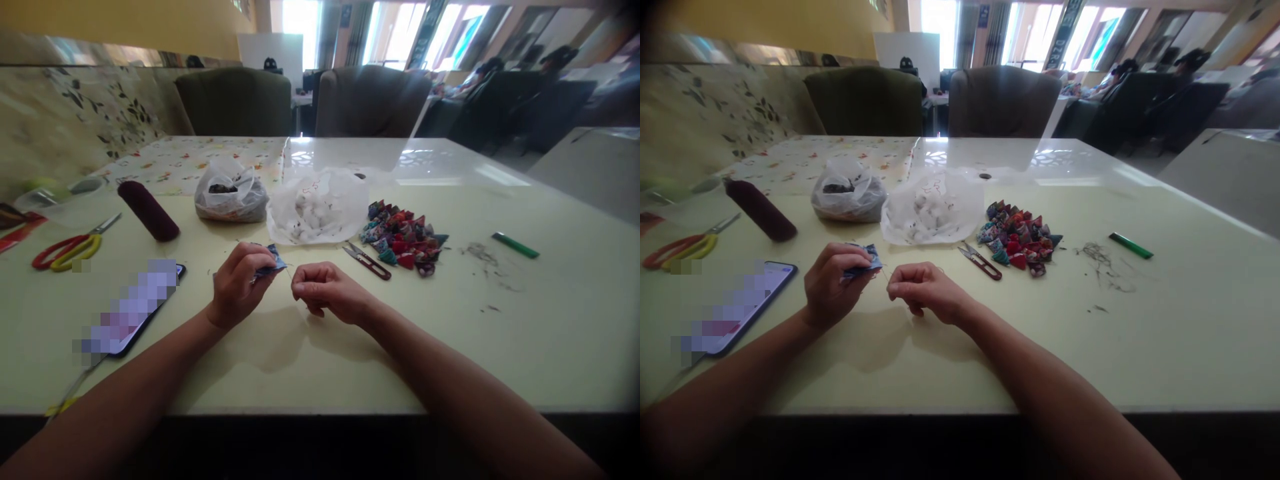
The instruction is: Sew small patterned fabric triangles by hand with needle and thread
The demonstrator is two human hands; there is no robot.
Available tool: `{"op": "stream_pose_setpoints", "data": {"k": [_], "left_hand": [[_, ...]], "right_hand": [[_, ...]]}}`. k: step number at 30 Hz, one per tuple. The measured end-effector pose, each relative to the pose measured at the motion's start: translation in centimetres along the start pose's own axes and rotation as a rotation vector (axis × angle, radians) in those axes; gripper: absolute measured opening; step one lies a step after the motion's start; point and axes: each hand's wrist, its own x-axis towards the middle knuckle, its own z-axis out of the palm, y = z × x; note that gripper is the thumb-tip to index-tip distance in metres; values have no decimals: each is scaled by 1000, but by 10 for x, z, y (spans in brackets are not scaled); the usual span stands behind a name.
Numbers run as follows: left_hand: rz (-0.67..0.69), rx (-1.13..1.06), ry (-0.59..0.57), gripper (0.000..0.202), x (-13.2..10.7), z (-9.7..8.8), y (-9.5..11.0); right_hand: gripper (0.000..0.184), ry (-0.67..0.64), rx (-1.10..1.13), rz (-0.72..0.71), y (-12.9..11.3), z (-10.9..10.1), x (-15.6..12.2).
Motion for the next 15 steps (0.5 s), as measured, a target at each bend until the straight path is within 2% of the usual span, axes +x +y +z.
{"op": "stream_pose_setpoints", "data": {"k": [7, 13, 15], "left_hand": [[0, 6, -1, 18, -2, 0, 0], [28, -32, -37, 18, -4, 0, -1], [32, -31, -45, 17, -4, 1, -2]], "right_hand": [[29, 9, -8, -11, -2, 1, 1], [33, 237, -123, -201, -5, 0, 0], [30, 257, -164, -258, -4, 0, 0]]}}
